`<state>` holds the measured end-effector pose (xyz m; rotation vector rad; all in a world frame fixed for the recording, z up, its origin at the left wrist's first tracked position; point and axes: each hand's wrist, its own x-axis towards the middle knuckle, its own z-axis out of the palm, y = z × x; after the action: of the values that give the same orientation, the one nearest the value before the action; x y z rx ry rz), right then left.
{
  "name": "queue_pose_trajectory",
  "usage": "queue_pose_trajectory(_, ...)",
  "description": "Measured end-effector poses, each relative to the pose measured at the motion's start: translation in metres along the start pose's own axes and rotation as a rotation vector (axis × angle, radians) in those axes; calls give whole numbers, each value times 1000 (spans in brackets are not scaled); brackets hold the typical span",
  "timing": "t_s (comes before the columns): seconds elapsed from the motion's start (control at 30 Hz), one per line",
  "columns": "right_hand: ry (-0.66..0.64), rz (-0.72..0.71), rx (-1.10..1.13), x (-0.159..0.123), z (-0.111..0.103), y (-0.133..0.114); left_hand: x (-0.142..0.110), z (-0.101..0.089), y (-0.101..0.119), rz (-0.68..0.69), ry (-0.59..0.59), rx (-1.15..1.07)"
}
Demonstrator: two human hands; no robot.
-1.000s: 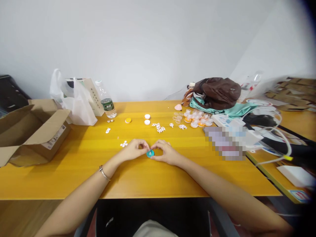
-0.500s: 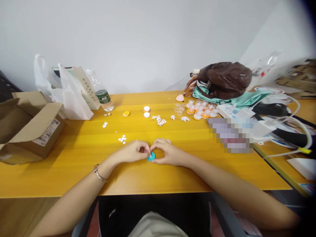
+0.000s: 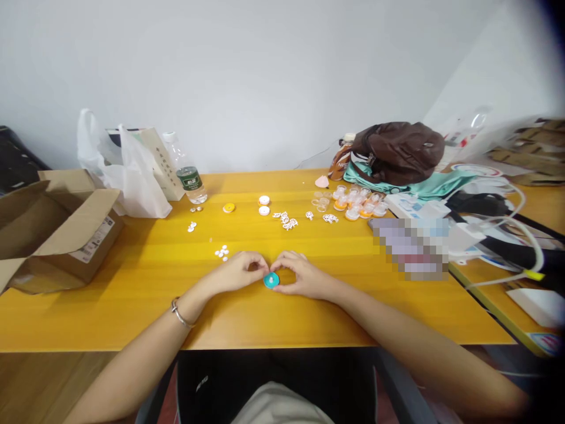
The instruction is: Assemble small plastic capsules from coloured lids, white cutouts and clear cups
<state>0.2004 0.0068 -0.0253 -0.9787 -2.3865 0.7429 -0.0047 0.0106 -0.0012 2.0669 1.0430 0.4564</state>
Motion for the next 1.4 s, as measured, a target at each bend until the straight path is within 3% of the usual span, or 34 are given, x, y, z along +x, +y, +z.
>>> queue_pose_trajectory(0.17, 16, -28, 14, -3, 2, 2, -12, -1, 5, 77, 127, 34)
queue_pose_trajectory(0.53, 70, -110, 33, -3, 8, 3, -23, 23, -7, 144, 174, 36)
queue_pose_trajectory(0.73, 64, -159, 175, -11, 9, 2, -30, 31, 3, 169, 176, 80)
queue_pose_trajectory(0.9, 70, -116, 171, -30, 15, -6, -44, 44, 16, 194, 193, 205)
queue_pose_trajectory(1.1, 110, -45, 182, -37, 18, -8, -50, 62, 7, 207, 322, 327)
queue_pose_trajectory(1.4, 155, -140, 65, -39, 20, -5, -49, 65, 2, 267, 342, 384)
